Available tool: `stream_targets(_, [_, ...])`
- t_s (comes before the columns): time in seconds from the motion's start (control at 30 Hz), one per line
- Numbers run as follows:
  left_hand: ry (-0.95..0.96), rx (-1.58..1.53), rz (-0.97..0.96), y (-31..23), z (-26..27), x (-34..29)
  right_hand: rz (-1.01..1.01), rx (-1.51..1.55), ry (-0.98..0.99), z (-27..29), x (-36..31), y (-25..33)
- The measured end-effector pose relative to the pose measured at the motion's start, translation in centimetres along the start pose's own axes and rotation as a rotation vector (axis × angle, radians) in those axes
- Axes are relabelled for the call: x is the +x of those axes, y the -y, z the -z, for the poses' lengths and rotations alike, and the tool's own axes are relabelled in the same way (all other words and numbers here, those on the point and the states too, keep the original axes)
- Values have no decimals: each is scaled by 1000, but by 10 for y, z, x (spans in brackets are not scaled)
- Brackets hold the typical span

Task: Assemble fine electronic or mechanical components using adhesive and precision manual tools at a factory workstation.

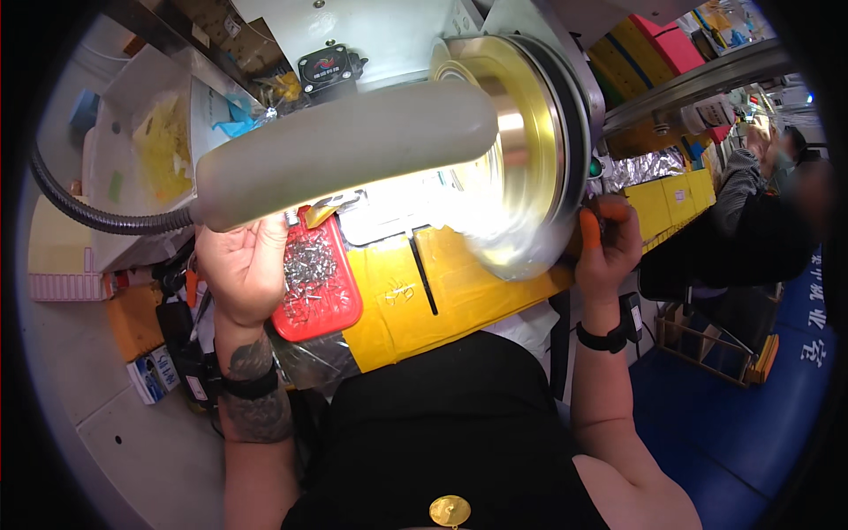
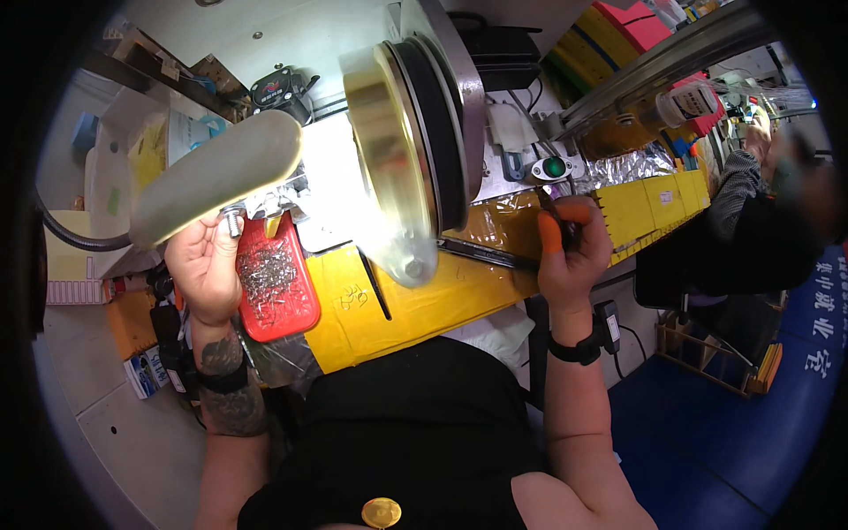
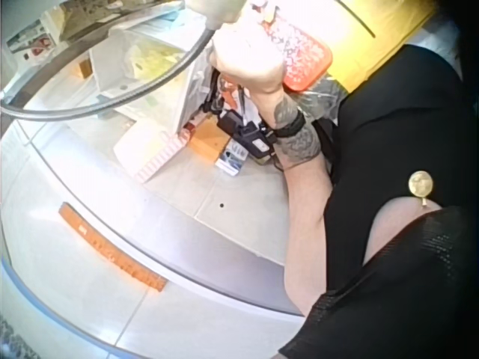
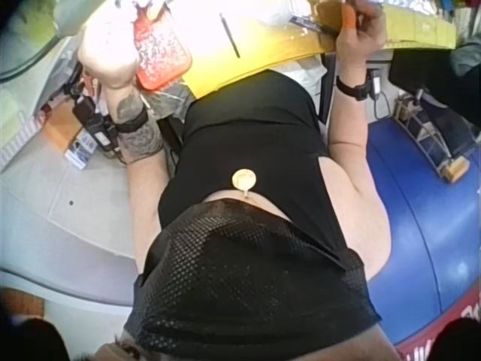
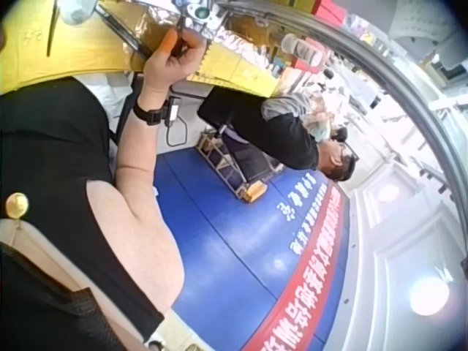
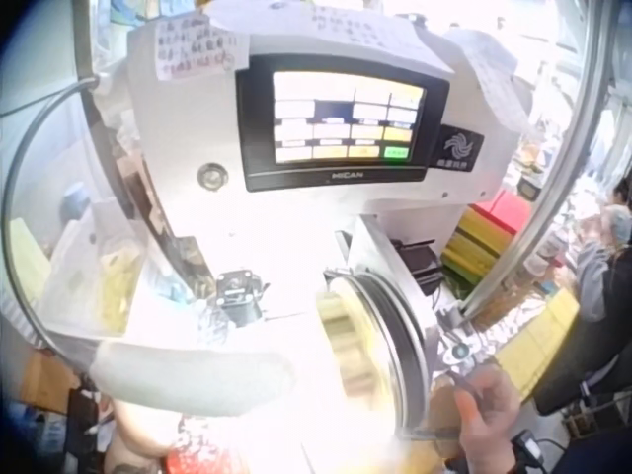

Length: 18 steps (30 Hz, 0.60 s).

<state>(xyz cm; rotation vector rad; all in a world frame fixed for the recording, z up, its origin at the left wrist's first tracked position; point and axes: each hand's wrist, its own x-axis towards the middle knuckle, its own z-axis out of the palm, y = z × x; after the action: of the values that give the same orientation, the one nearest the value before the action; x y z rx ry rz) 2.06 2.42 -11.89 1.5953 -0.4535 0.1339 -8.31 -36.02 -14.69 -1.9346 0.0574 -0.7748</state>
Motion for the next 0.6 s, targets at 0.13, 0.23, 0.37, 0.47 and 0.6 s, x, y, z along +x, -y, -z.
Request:
stream_targets(0.13, [2,9,0,-1,1,-1,-1,6,-9,0,-1,1])
stream_targets(0.23, [9,107,-42,-1,4,0,-7,28,-16,-1,0,2])
stream_targets(0.37, [80,405,24,-23,11,10,62,-51,-49,3,1,4])
stream_targets(0.47, [-54,303,3,-45,8,12,227,-56,165,7,-3,50])
stream_targets(0.6, [63,55,-31,-56,29,14,75,327,643,-13,-10,108])
